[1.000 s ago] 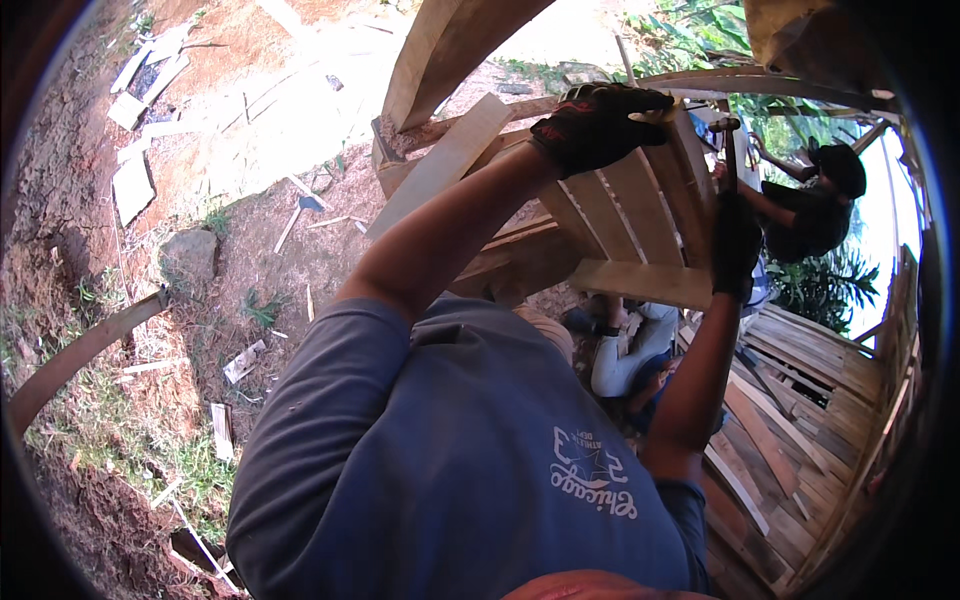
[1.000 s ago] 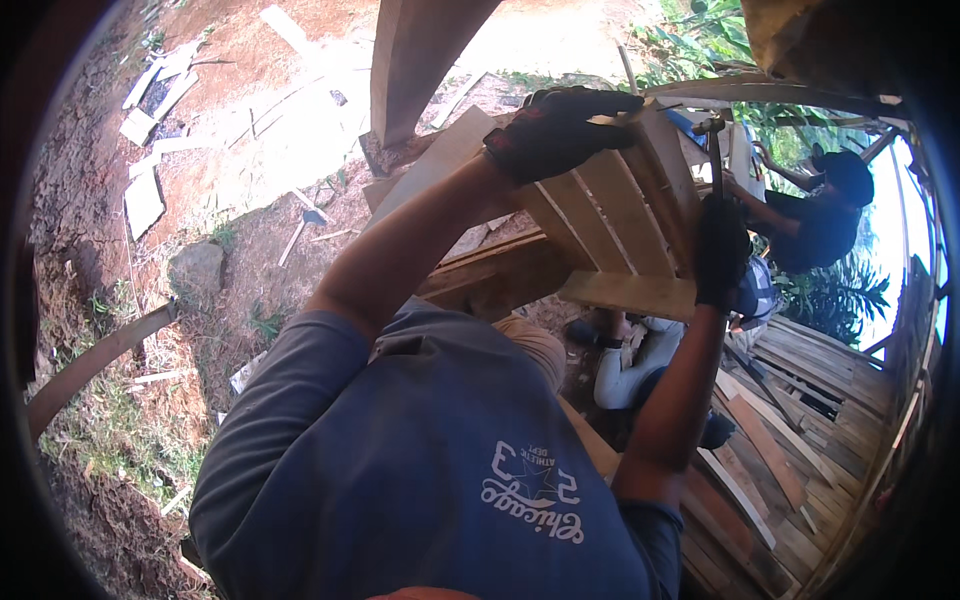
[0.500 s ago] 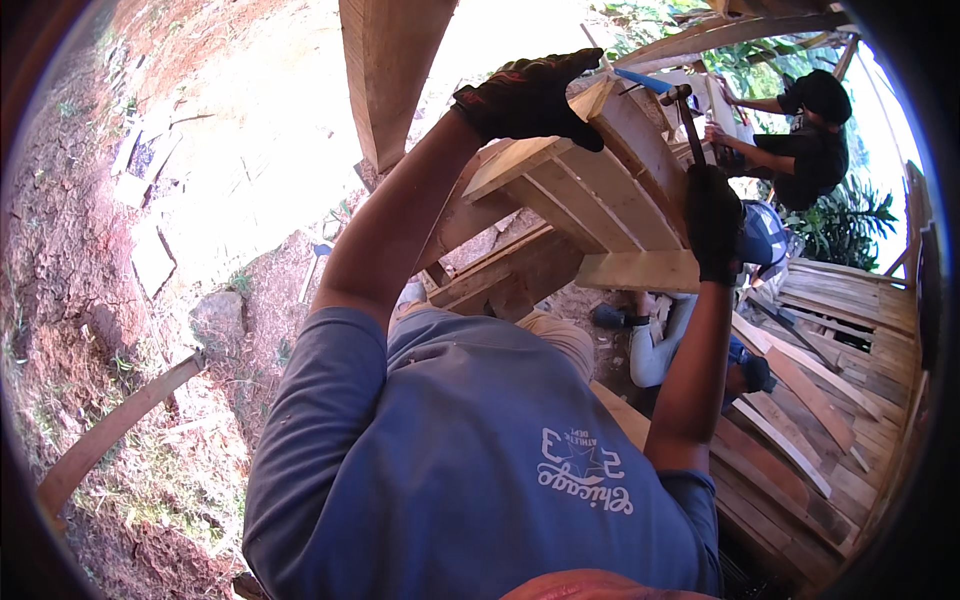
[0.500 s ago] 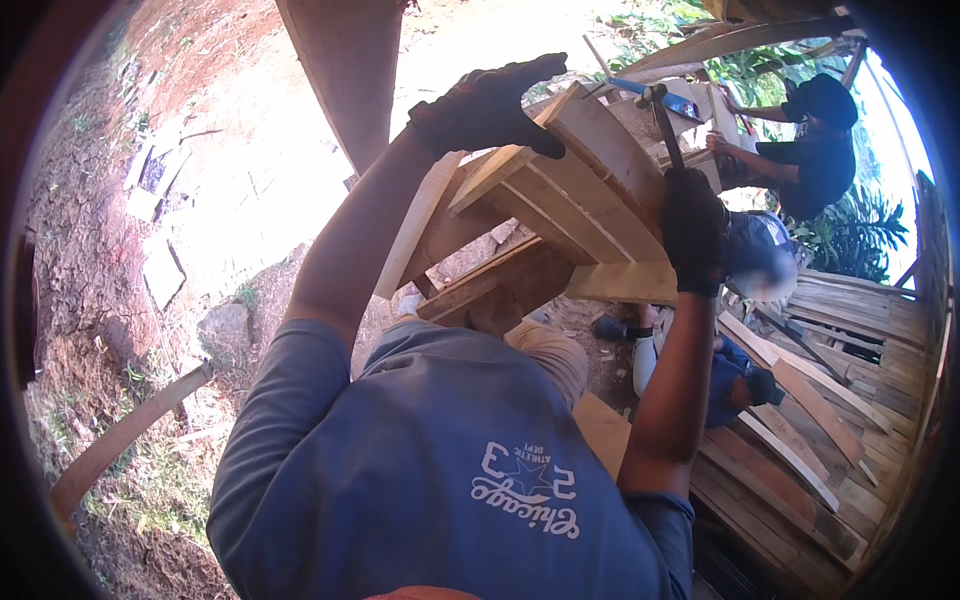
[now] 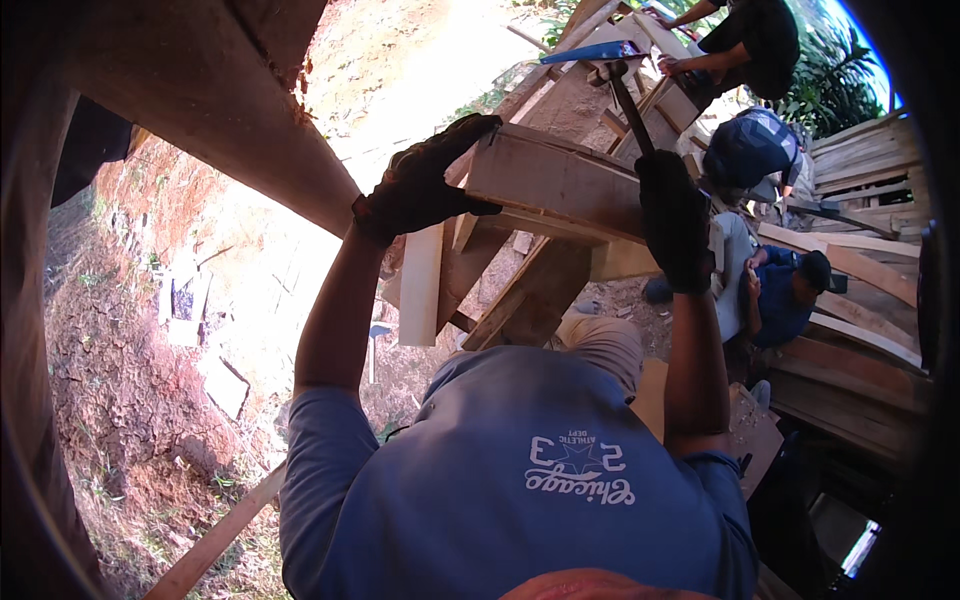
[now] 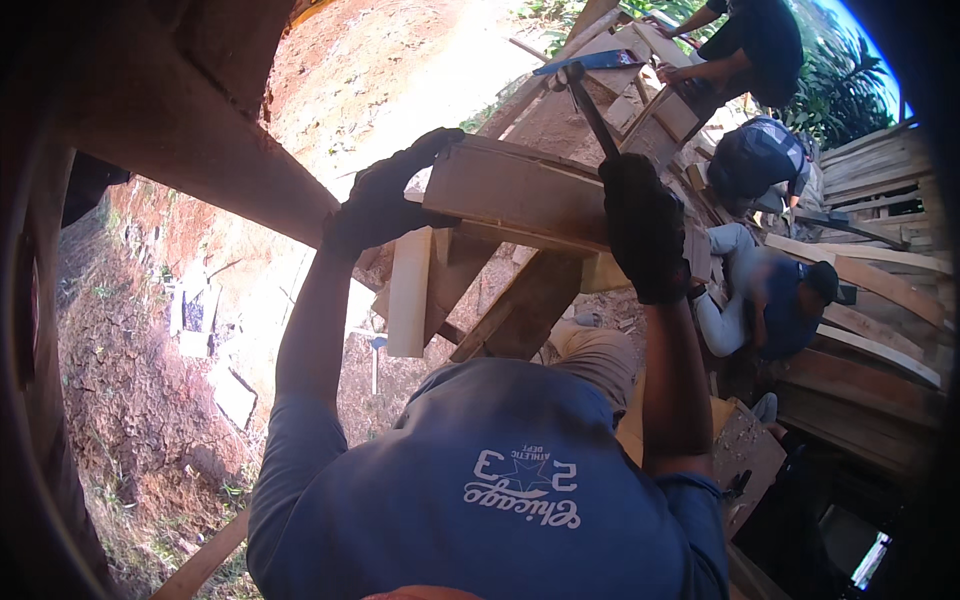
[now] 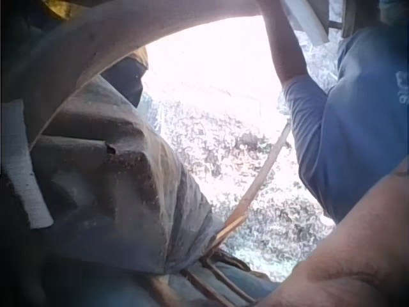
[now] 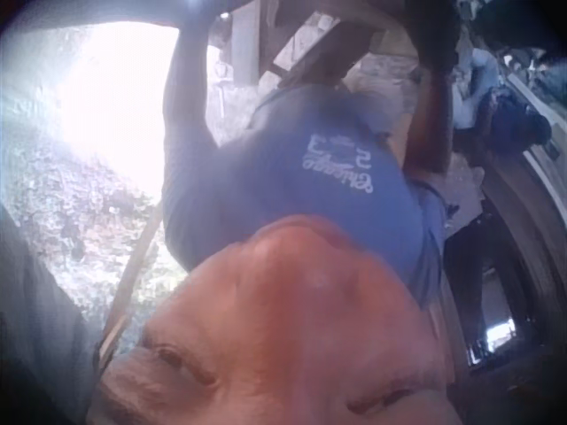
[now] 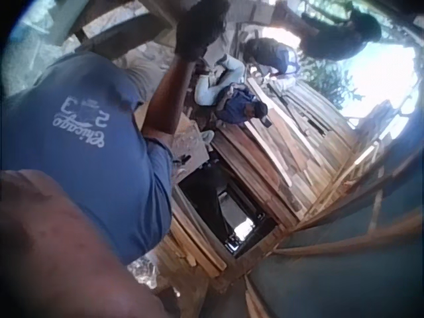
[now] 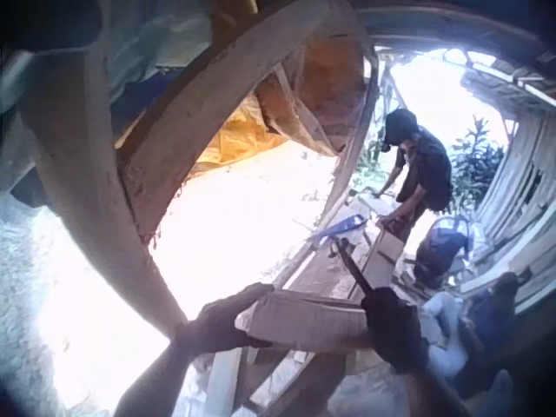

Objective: The person assembles wooden crate-like structures by hammering nails into wood slats and frame pieces while others work on the same construction in the background.

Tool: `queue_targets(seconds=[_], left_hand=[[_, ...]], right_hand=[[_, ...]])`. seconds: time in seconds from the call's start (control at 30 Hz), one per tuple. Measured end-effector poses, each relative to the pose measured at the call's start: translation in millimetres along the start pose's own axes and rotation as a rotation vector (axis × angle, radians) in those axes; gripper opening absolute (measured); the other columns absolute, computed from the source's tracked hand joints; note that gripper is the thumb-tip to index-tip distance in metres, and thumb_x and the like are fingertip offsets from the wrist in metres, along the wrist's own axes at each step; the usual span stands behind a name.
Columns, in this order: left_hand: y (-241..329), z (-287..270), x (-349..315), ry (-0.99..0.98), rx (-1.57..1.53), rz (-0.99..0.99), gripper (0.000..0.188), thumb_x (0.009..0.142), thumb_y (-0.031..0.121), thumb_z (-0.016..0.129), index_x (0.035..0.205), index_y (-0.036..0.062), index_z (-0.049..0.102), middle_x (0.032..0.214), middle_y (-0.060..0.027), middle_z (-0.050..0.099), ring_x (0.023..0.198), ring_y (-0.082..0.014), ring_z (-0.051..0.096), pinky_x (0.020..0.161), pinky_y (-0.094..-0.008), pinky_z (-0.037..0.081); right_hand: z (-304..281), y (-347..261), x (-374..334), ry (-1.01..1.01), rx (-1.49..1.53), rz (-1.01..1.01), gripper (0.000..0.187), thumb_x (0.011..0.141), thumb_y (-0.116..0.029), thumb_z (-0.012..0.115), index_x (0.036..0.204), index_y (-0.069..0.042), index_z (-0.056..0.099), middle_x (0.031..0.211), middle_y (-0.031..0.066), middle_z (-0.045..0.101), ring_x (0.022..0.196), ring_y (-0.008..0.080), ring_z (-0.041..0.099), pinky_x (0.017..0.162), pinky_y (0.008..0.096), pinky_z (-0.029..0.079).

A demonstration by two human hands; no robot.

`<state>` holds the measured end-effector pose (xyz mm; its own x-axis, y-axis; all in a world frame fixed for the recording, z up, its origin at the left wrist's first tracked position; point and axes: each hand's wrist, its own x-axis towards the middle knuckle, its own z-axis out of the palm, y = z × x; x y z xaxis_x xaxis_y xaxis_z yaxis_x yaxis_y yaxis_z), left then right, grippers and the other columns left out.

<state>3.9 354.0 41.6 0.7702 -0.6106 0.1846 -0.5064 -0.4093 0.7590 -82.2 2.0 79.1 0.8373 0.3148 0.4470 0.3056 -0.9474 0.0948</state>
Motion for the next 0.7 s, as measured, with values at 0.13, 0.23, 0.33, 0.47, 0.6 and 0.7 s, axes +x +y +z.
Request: queue_targets(seconds=[0.13,0.23,0.33,0.47,0.6,0.7], left_hand=[[10.6,0.4,-8.0,-0.016,0.042,-0.045,0.105,0.071,0.024,0.098,0.161,0.0195,0.046,0.16,-0.01,0.054,0.149,-0.0284,0.05,0.124,-0.0442,0.042],[20.2,5.9,-5.8,-0.033,-0.105,-0.118,0.106,0.069,0.018,0.098,0.161,0.0192,0.046,0.156,-0.0091,0.058,0.146,-0.0269,0.054,0.122,-0.0431,0.044],[29.2,8.8,2.0,-0.031,0.059,-0.112,0.107,0.067,0.01,0.096,0.161,0.0165,0.046,0.154,-0.0084,0.061,0.141,-0.0258,0.059,0.119,-0.0418,0.047],[22.6,11.4,1.6,-0.011,0.087,-0.061,0.11,0.064,0.006,0.095,0.161,0.0151,0.044,0.157,-0.0082,0.058,0.141,-0.0272,0.059,0.118,-0.0413,0.048],[34.9,12.7,0.8,-0.062,0.167,-0.191,0.112,0.066,0.0,0.092,0.163,0.0163,0.04,0.161,-0.0076,0.053,0.145,-0.0288,0.055,0.119,-0.0409,0.047],[43.7,15.4,-0.3,-0.037,0.215,-0.171,0.109,0.067,-0.011,0.079,0.163,0.0227,0.039,0.154,-0.0096,0.059,0.138,-0.0297,0.061,0.113,-0.043,0.052]], right_hand=[[-31.6,27.0,-62.9,0.094,0.426,0.46,0.021,0.1,-0.007,0.065,0.12,-0.006,0.068,0.111,0.0108,0.071,0.1,0.0269,0.071,0.079,0.0386,0.057],[-47.9,70.1,-126.0,0.076,0.089,0.409,0.036,0.093,-0.01,0.077,0.128,-0.005,0.069,0.11,0.0103,0.074,0.097,0.022,0.071,0.081,0.0363,0.056],[-56.4,87.9,-181.8,0.047,0.397,0.621,0.063,0.085,-0.02,0.087,0.142,-0.007,0.063,0.116,0.0088,0.073,0.094,0.0163,0.068,0.079,0.0362,0.055],[-26.8,92.4,-221.3,-0.065,0.748,0.812,0.103,0.072,-0.036,0.097,0.16,-0.009,0.049,0.135,0.0094,0.07,0.093,0.014,0.065,0.084,0.0347,0.056],[4.5,98.5,-202.1,0.081,0.45,0.545,0.115,0.066,-0.037,0.099,0.163,-0.01,0.043,0.14,0.0136,0.066,0.097,0.0207,0.066,0.091,0.0358,0.056],[15.5,106.2,-177.3,0.181,0.423,0.425,0.118,0.062,-0.035,0.1,0.162,-0.011,0.043,0.133,0.0166,0.068,0.103,0.0295,0.07,0.094,0.0401,0.057]])
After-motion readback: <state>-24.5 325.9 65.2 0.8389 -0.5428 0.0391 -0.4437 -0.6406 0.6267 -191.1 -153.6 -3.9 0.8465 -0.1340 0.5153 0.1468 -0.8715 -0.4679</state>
